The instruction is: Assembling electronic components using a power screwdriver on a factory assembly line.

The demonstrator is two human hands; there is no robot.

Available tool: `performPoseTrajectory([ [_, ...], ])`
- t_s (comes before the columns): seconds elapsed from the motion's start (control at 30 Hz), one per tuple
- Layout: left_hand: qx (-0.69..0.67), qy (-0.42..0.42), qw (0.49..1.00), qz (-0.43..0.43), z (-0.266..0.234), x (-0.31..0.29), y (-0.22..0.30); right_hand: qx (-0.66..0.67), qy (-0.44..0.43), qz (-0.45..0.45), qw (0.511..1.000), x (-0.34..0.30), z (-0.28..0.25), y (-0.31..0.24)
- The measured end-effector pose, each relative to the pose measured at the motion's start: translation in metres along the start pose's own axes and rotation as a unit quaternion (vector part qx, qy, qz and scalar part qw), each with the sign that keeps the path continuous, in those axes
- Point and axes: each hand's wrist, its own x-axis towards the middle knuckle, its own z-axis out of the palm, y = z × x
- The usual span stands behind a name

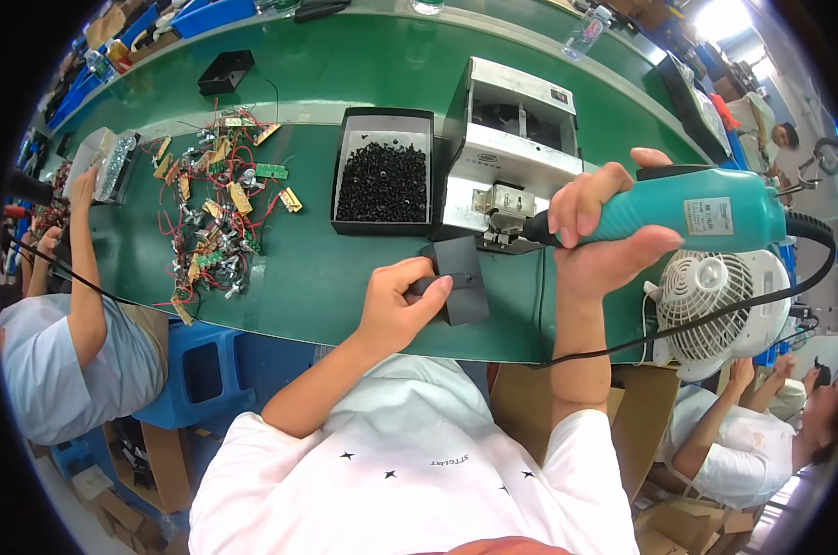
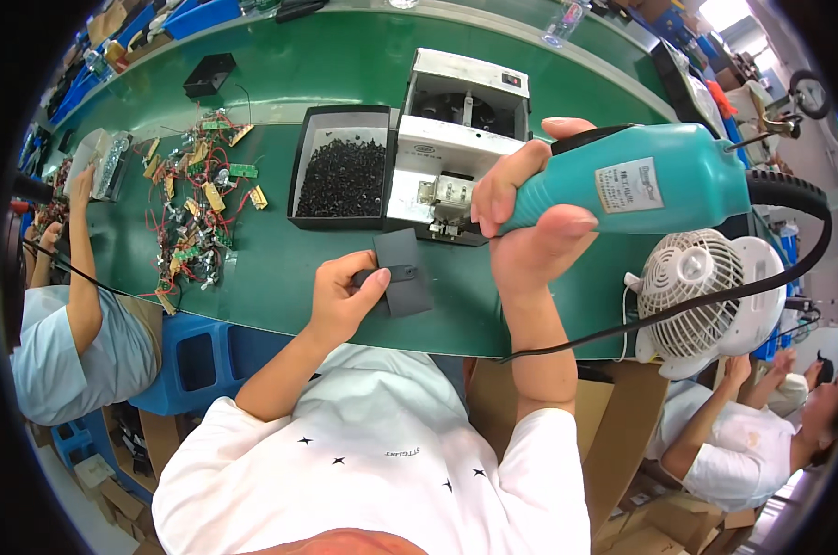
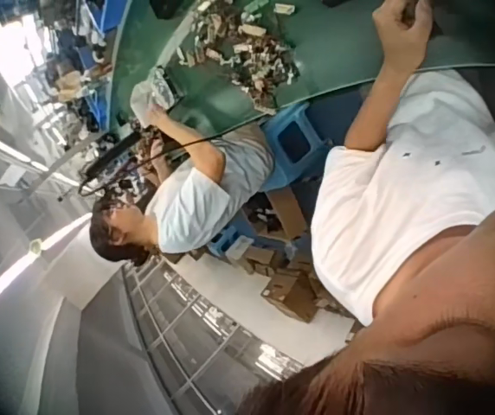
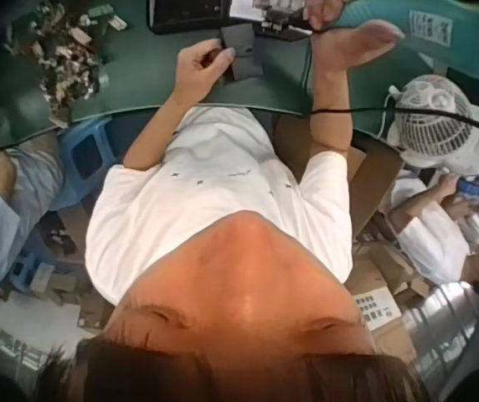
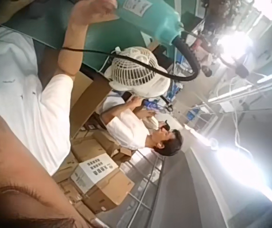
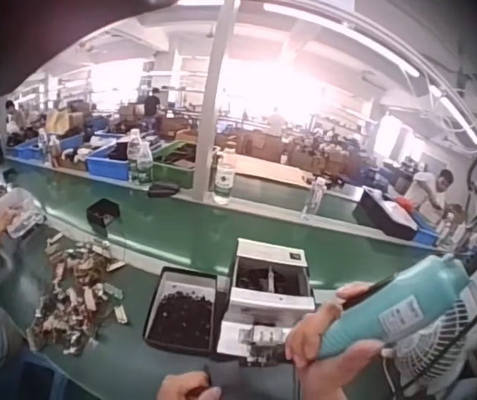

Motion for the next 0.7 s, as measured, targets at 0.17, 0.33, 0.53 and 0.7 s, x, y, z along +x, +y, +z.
performPoseTrajectory([
  [0.17, -0.012, -0.003, 1.0, 0.029, 0.001, 0.003, 0.001, -0.047, -0.015, 0.011, 0.999, -0.002, 0.006, 0.011],
  [0.33, -0.011, -0.002, 0.999, 0.04, 0.0, 0.001, -0.003, -0.054, -0.015, 0.034, 0.998, -0.003, 0.007, 0.017],
  [0.53, -0.01, -0.002, 0.999, 0.049, 0.0, 0.001, -0.004, -0.068, -0.031, 0.047, 0.996, -0.003, 0.007, 0.013],
  [0.7, 0.008, -0.001, 1.0, 0.026, -0.001, 0.001, 0.0, 0.031, -0.062, 0.152, 0.986, -0.009, 0.012, -0.012],
])
